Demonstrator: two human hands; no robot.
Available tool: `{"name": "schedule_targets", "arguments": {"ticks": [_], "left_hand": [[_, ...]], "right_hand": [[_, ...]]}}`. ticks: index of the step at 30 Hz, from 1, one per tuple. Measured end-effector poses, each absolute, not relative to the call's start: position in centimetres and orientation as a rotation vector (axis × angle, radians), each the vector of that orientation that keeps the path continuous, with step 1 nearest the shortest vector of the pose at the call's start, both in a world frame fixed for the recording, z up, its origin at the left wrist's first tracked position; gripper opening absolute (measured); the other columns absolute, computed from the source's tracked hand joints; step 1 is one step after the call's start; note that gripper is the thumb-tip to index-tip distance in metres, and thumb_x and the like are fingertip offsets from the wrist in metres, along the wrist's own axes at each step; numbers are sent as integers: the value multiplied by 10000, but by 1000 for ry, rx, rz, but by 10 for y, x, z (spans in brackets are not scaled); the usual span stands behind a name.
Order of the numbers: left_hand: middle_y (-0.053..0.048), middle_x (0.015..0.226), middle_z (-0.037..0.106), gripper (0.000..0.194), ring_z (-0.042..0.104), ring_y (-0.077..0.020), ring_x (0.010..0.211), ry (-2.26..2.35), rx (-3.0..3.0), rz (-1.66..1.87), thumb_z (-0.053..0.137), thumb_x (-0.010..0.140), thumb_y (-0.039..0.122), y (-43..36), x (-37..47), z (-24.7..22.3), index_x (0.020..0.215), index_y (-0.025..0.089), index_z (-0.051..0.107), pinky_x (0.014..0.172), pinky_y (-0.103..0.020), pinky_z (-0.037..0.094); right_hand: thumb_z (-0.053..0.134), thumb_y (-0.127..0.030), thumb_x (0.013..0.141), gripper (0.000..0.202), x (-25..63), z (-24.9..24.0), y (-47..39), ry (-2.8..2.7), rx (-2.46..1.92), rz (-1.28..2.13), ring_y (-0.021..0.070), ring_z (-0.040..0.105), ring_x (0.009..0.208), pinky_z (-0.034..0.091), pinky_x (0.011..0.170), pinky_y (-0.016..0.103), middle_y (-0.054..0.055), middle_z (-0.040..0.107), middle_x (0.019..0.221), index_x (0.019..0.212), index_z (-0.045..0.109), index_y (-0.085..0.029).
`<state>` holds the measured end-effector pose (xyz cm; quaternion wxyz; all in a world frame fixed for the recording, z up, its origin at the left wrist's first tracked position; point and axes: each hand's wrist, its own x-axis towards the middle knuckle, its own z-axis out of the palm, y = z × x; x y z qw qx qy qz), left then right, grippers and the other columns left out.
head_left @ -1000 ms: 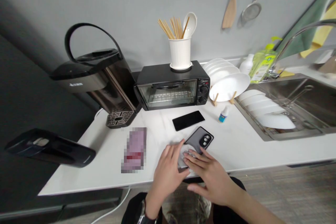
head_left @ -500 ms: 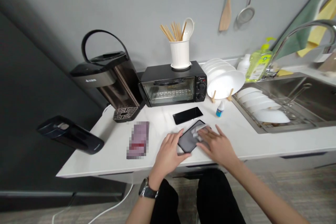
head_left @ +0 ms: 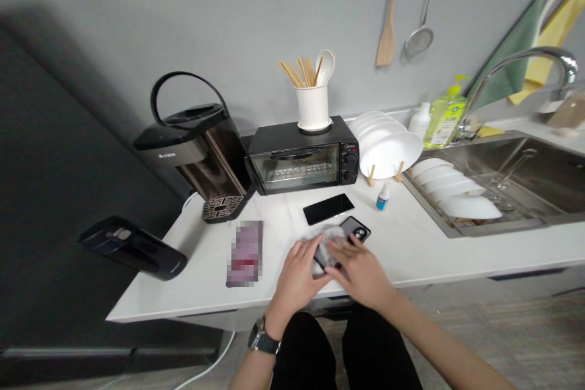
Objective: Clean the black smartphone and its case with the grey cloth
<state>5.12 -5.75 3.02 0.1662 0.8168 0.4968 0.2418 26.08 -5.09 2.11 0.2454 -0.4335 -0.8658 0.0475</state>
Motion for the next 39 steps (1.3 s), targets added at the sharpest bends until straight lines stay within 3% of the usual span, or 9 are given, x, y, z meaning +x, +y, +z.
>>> {"name": "schedule_targets", "arguments": {"ticks": [3, 8, 14, 20, 25, 28, 31, 35, 39], "left_hand": [[-101, 1431, 595, 847, 525, -311, 1269, 1412, 2320, 670, 758, 877, 280, -58, 51, 30, 1604, 260, 324, 1112, -507, 429], [-66, 1505, 559, 897, 501, -315, 1314, 1425, 2271, 704, 795, 852, 345, -60, 53, 31, 1605, 301, 310, 1132, -512, 413], [-79, 1455, 581, 839, 517, -307, 1299, 1433, 2280, 628, 704, 889, 226, -61, 51, 29, 1620, 306, 301, 1162, -514, 387], [-67, 1536, 529, 908, 449, -341, 1399, 1499, 2234, 625, 796, 848, 395, -60, 51, 25, 1613, 324, 312, 1197, -548, 351], [-78, 1501, 560, 885, 497, -319, 1348, 1478, 2238, 574, 753, 870, 284, -60, 48, 25, 1627, 304, 294, 1196, -513, 367], [-75, 1477, 577, 875, 508, -324, 1339, 1514, 2225, 587, 774, 862, 349, -61, 49, 26, 1612, 318, 325, 1187, -528, 374], [-60, 1515, 550, 899, 483, -331, 1370, 1530, 2206, 606, 812, 828, 389, -59, 51, 27, 1597, 341, 348, 1181, -537, 379], [-81, 1434, 602, 907, 513, -329, 1320, 1515, 2185, 573, 802, 836, 327, -57, 53, 27, 1611, 316, 330, 1141, -516, 422], [-77, 1482, 563, 907, 478, -357, 1365, 1553, 2179, 602, 801, 845, 381, -58, 53, 25, 1610, 336, 316, 1172, -556, 377]], "right_hand": [[525, -468, 1056, 470, 257, 19, -53, -2422, -1054, 250, 257, 602, 1351, 343, 1231, 506, 121, 660, 1423, 1428, 595, -189], [481, -394, 1080, 399, 277, 17, -39, -2196, -1424, 10, 326, 644, 1291, 308, 1207, 638, 174, 704, 1335, 1342, 656, -149], [533, -434, 1056, 489, 246, 15, -61, -2375, -1098, 245, 269, 572, 1386, 341, 1240, 530, 118, 632, 1457, 1475, 555, -182], [499, -390, 1073, 430, 274, 15, -43, -2186, -1458, -7, 340, 625, 1317, 334, 1201, 653, 160, 648, 1423, 1424, 609, -166], [551, -482, 1040, 552, 246, 15, -60, -2378, -1160, 230, 287, 592, 1362, 424, 1191, 481, 135, 608, 1478, 1472, 558, -138], [502, -467, 1067, 461, 255, 19, -52, -2382, -1225, 245, 286, 636, 1309, 364, 1219, 559, 110, 665, 1414, 1428, 605, -199], [456, -398, 1089, 439, 270, 20, -45, -2231, -1492, 61, 332, 642, 1295, 311, 1216, 646, 168, 642, 1427, 1421, 608, -154], [551, -531, 1030, 605, 261, 20, -56, -2403, -1165, 234, 290, 588, 1367, 385, 1220, 492, 146, 593, 1490, 1495, 536, -145], [492, -404, 1078, 407, 266, 21, -48, -2310, -1361, 185, 294, 642, 1301, 352, 1218, 584, 101, 656, 1424, 1417, 621, -220]]}}
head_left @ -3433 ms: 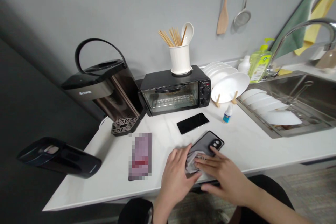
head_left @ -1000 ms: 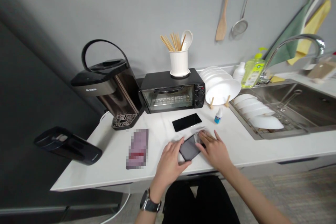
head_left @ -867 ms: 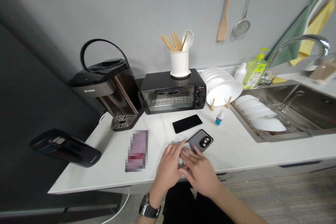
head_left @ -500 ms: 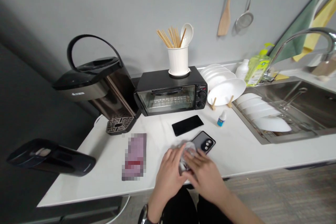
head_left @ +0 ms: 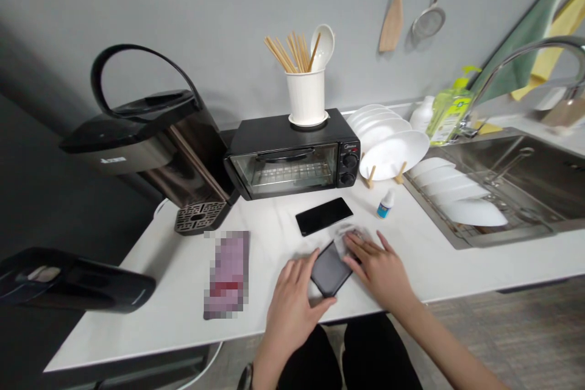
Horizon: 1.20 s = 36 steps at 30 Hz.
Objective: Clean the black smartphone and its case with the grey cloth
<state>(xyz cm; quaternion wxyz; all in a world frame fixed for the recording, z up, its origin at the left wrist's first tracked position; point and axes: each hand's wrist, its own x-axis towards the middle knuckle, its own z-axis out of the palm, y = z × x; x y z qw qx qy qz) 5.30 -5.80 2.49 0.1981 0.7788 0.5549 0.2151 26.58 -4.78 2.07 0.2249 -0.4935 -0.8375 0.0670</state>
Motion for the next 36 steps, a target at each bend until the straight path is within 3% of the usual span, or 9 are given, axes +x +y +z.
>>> {"name": "schedule_targets", "arguments": {"ticks": [3, 6, 12, 17, 20, 24, 28, 32, 36], "left_hand": [[-73, 1499, 551, 928, 468, -362, 1379, 1548, 2187, 601, 814, 833, 372, -58, 53, 25, 1610, 337, 308, 1181, -566, 363], [-97, 1421, 602, 915, 526, -344, 1304, 1540, 2186, 582, 786, 852, 349, -58, 53, 25, 1624, 303, 295, 1130, -538, 426], [-76, 1510, 553, 948, 459, -356, 1398, 1578, 2185, 599, 803, 825, 395, -58, 54, 24, 1622, 324, 295, 1185, -553, 368], [-79, 1438, 591, 952, 512, -337, 1319, 1562, 2194, 561, 765, 832, 267, -59, 56, 26, 1637, 321, 259, 1136, -510, 424], [-66, 1486, 559, 930, 476, -347, 1359, 1576, 2207, 579, 776, 842, 351, -59, 57, 28, 1625, 326, 276, 1179, -542, 367], [-62, 1465, 576, 903, 486, -335, 1350, 1563, 2219, 585, 760, 852, 336, -58, 58, 27, 1621, 320, 288, 1195, -533, 347], [-84, 1444, 590, 900, 509, -339, 1334, 1563, 2214, 559, 734, 858, 288, -59, 56, 23, 1632, 302, 275, 1151, -505, 407], [-77, 1542, 526, 904, 432, -375, 1429, 1602, 2214, 575, 755, 862, 411, -59, 55, 20, 1628, 304, 286, 1200, -567, 337], [-85, 1537, 535, 884, 460, -371, 1410, 1590, 2221, 578, 754, 868, 435, -57, 55, 20, 1621, 302, 311, 1187, -566, 358]], "right_hand": [[530, -411, 1058, 477, 268, 20, -44, -2254, -1423, 108, 338, 571, 1378, 363, 1206, 598, 143, 595, 1484, 1465, 579, -168], [572, -528, 1023, 603, 262, 20, -48, -2418, -1128, 332, 281, 566, 1390, 344, 1248, 503, 108, 588, 1502, 1516, 520, -186], [523, -407, 1061, 401, 263, 21, -38, -2203, -1441, 153, 345, 573, 1375, 279, 1234, 648, 124, 669, 1405, 1379, 656, -202], [517, -410, 1068, 408, 264, 22, -54, -2440, -1054, 406, 229, 592, 1363, 285, 1281, 475, 53, 658, 1434, 1418, 613, -222], [477, -357, 1090, 328, 283, 21, -48, -2318, -1268, 296, 246, 657, 1282, 238, 1283, 543, 49, 709, 1359, 1324, 678, -245], [517, -379, 1067, 453, 281, 19, -44, -2221, -1410, 92, 335, 547, 1402, 200, 1267, 631, 110, 600, 1488, 1478, 560, -192], [514, -452, 1064, 506, 256, 23, -54, -2444, -1096, 313, 253, 533, 1421, 276, 1276, 493, 70, 588, 1509, 1507, 526, -207], [493, -402, 1076, 453, 270, 23, -46, -2257, -1438, 103, 331, 578, 1371, 253, 1243, 631, 122, 609, 1476, 1473, 569, -197], [545, -496, 1041, 602, 292, 21, -44, -2480, -1172, 152, 303, 531, 1419, 297, 1249, 560, 94, 555, 1535, 1566, 450, -218]]}}
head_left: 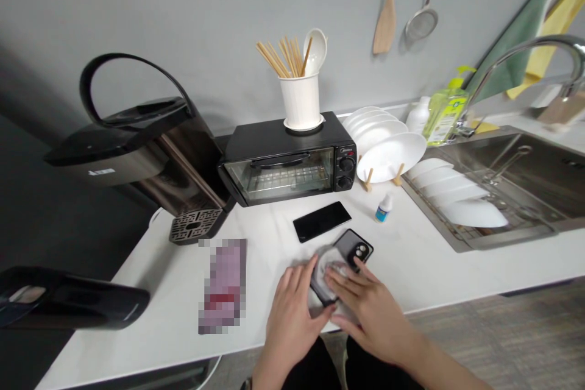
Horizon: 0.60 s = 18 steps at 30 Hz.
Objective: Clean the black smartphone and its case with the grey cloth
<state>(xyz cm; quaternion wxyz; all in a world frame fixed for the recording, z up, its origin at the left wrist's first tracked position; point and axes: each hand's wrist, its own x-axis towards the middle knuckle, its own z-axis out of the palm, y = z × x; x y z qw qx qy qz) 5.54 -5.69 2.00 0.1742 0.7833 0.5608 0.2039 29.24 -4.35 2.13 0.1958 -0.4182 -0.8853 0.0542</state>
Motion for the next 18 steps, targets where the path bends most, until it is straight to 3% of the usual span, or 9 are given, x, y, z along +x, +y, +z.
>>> {"name": "schedule_targets", "arguments": {"ticks": [2, 5, 6, 9, 11, 14, 18], "left_hand": [[-87, 1547, 525, 892, 458, -376, 1410, 1587, 2224, 573, 759, 863, 432, -57, 55, 20, 1623, 304, 311, 1182, -567, 365], [-76, 1554, 520, 878, 438, -373, 1427, 1583, 2230, 564, 749, 869, 427, -58, 55, 20, 1622, 307, 315, 1199, -571, 343], [-73, 1540, 532, 874, 442, -367, 1422, 1576, 2230, 562, 746, 871, 416, -58, 55, 20, 1622, 306, 315, 1199, -564, 346], [-68, 1460, 592, 875, 498, -336, 1352, 1561, 2211, 565, 746, 861, 344, -58, 55, 21, 1622, 309, 316, 1160, -523, 403], [-66, 1447, 599, 878, 508, -331, 1331, 1568, 2200, 574, 759, 847, 343, -57, 55, 21, 1614, 311, 332, 1148, -514, 416], [-74, 1493, 566, 874, 480, -347, 1361, 1573, 2207, 584, 775, 838, 396, -56, 55, 22, 1601, 300, 360, 1179, -543, 374], [-89, 1433, 598, 869, 517, -338, 1311, 1548, 2203, 588, 756, 845, 323, -57, 56, 22, 1609, 295, 341, 1134, -525, 419]], "right_hand": [[525, -464, 1057, 547, 297, 21, -46, -2502, -1152, 148, 281, 580, 1373, 288, 1254, 552, 79, 589, 1506, 1556, 465, -250], [517, -438, 1059, 543, 290, 19, -51, -2307, -1387, 15, 342, 610, 1332, 250, 1244, 624, 161, 607, 1470, 1525, 507, -160], [542, -496, 1038, 615, 284, 19, -54, -2294, -1384, 20, 363, 580, 1362, 247, 1246, 623, 183, 582, 1489, 1528, 498, -126], [591, -598, 986, 718, 271, 19, -61, -2454, -1095, 252, 285, 565, 1388, 287, 1269, 489, 113, 575, 1516, 1557, 461, -183], [564, -519, 1025, 531, 270, 21, -59, -2398, -1185, 256, 271, 604, 1348, 256, 1275, 528, 65, 636, 1458, 1485, 551, -253], [553, -444, 1039, 493, 274, 24, -53, -2187, -1468, 89, 340, 613, 1328, 181, 1261, 646, 142, 637, 1442, 1465, 576, -196], [583, -512, 1000, 572, 267, 28, -51, -2425, -1079, 325, 279, 601, 1350, 225, 1287, 528, 94, 637, 1455, 1490, 548, -219]]}}
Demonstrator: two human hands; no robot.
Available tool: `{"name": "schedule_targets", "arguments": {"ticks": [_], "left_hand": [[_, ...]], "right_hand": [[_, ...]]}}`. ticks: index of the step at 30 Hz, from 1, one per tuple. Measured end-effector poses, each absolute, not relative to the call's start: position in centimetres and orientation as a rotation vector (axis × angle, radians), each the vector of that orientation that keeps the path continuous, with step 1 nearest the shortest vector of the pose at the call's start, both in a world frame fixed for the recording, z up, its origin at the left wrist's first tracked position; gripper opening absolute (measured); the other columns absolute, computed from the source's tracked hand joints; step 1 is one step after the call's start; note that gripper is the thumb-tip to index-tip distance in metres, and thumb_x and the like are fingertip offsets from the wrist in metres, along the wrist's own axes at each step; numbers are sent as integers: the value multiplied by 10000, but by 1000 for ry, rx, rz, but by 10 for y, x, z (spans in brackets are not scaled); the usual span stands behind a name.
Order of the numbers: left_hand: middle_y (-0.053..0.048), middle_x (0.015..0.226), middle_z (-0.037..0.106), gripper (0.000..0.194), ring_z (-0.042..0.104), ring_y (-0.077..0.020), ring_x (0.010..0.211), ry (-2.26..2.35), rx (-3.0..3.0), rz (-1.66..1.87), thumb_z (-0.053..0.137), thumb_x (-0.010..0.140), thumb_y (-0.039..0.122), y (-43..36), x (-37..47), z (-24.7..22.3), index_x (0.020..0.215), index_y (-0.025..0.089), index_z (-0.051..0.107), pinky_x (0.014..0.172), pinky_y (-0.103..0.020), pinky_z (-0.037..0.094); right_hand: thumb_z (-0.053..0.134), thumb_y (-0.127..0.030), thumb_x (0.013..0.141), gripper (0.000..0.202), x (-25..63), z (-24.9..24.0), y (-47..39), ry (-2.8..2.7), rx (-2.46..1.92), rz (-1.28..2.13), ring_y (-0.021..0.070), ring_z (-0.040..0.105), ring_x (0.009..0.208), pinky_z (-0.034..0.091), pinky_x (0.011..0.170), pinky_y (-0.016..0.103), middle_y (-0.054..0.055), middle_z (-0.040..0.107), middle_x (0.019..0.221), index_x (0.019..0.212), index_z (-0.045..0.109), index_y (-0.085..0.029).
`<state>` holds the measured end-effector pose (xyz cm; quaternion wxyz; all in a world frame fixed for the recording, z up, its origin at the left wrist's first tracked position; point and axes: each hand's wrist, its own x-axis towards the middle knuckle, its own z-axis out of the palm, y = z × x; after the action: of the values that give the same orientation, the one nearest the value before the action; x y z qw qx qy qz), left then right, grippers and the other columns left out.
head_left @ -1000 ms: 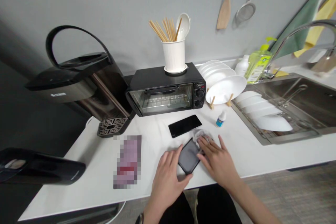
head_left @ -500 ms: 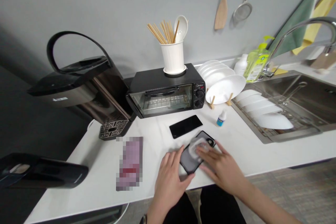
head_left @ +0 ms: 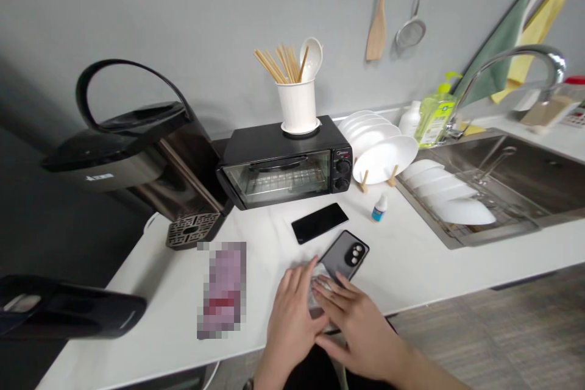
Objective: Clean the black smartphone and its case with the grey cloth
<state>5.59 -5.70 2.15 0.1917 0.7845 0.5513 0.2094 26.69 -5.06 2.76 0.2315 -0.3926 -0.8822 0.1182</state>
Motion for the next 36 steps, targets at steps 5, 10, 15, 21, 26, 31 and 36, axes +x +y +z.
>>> {"name": "schedule_targets", "arguments": {"ticks": [5, 10, 15, 21, 26, 31, 36], "left_hand": [[-85, 1455, 580, 843, 506, -332, 1315, 1557, 2201, 627, 739, 858, 314, -56, 58, 22, 1604, 287, 348, 1160, -520, 391], [-81, 1509, 547, 881, 467, -359, 1373, 1586, 2181, 576, 745, 858, 357, -56, 58, 20, 1624, 294, 315, 1162, -544, 395], [-84, 1532, 532, 904, 464, -366, 1393, 1567, 2182, 597, 740, 869, 360, -57, 57, 17, 1643, 308, 274, 1182, -564, 372], [-89, 1559, 511, 901, 450, -371, 1403, 1562, 2184, 620, 746, 877, 443, -56, 57, 19, 1638, 301, 285, 1171, -565, 379], [-73, 1573, 494, 904, 422, -357, 1422, 1565, 2168, 592, 753, 873, 408, -55, 57, 19, 1636, 304, 280, 1197, -565, 347], [-93, 1496, 525, 865, 440, -319, 1397, 1533, 2110, 624, 758, 852, 323, -56, 58, 26, 1608, 280, 340, 1195, -523, 373], [-103, 1420, 538, 813, 467, -288, 1371, 1439, 1997, 729, 753, 792, 185, -51, 58, 35, 1539, 279, 446, 1191, -476, 391]], "right_hand": [[531, -436, 1042, 445, 261, 27, -46, -2206, -1423, 168, 339, 586, 1362, 212, 1258, 623, 145, 682, 1382, 1388, 645, -182], [511, -406, 1059, 394, 271, 23, -40, -2353, -1234, 195, 258, 650, 1290, 204, 1283, 534, 78, 707, 1360, 1398, 635, -248], [561, -525, 1021, 593, 277, 25, -42, -2492, -1055, 188, 273, 609, 1342, 278, 1266, 506, 97, 624, 1468, 1529, 505, -225], [552, -521, 1025, 536, 288, 28, -47, -2424, -1205, 104, 320, 605, 1344, 267, 1252, 597, 124, 636, 1448, 1468, 576, -220], [539, -411, 1046, 456, 292, 26, -50, -2315, -1363, 26, 334, 648, 1284, 281, 1235, 648, 150, 635, 1443, 1446, 598, -201], [548, -302, 1049, 389, 278, 15, -60, -2449, -1019, 414, 240, 659, 1281, 396, 1226, 497, 35, 691, 1389, 1433, 600, -274], [521, -303, 1047, 259, 287, 2, -63, -1924, -1156, 651, 252, 733, 1133, 555, 1061, 433, 42, 778, 1206, 1172, 746, -275]]}}
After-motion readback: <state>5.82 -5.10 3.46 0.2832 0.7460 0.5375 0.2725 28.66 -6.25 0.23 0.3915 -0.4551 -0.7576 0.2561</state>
